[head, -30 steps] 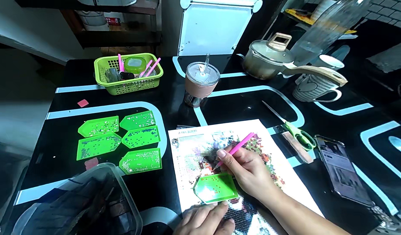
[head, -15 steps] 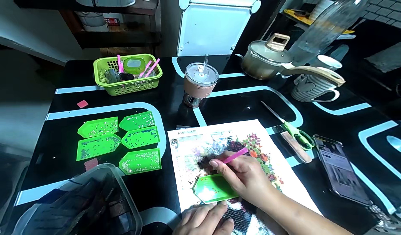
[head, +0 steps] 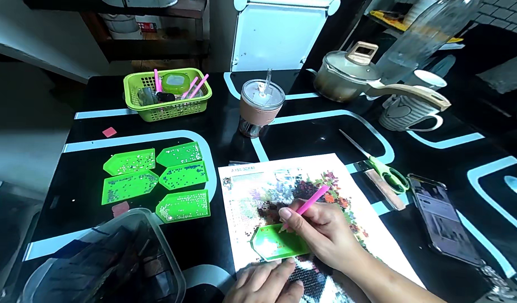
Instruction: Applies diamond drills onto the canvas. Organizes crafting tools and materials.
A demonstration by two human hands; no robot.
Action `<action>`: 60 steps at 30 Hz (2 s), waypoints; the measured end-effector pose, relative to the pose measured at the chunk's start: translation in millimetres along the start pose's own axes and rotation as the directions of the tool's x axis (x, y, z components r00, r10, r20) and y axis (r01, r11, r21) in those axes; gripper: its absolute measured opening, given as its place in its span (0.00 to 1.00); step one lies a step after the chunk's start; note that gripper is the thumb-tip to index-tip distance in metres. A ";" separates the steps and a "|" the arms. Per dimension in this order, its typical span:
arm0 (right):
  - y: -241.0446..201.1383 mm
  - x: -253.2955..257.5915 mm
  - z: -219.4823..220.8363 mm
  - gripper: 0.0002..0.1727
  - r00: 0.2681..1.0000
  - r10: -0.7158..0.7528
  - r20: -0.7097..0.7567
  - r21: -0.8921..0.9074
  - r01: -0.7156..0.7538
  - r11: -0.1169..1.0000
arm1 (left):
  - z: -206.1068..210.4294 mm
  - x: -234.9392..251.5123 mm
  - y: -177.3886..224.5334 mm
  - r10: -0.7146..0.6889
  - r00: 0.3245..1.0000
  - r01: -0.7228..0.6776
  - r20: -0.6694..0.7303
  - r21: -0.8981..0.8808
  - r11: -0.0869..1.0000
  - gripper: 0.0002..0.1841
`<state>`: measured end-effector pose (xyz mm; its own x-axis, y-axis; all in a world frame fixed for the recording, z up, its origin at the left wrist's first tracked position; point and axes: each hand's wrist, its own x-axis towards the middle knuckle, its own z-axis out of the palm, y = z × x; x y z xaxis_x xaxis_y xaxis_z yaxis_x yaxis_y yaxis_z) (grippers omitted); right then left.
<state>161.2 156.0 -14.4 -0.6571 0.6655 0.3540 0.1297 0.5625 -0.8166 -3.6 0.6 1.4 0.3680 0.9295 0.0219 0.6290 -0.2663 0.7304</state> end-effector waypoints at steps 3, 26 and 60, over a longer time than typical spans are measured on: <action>-0.4 -2.2 0.6 0.19 0.998 -0.039 0.050 0.055 0.036 0.998 | -1.1 0.3 0.7 -0.005 1.000 0.005 0.007 -0.010 1.000 0.22; 0.4 12.5 -4.1 0.14 0.949 0.306 -0.074 0.213 -0.285 0.934 | -1.0 0.9 0.7 -0.004 1.000 0.004 0.024 0.005 1.000 0.22; 7.2 26.4 -12.5 0.14 0.914 0.404 -0.037 0.249 -0.383 0.890 | -0.9 0.8 0.2 0.002 1.000 -0.002 0.015 0.012 1.000 0.22</action>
<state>154.1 183.8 -5.2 -0.5211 0.8534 0.0106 0.1818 0.1232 -0.9756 -3.8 1.6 2.1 0.3797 0.9250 0.0131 0.6363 -0.2714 0.7221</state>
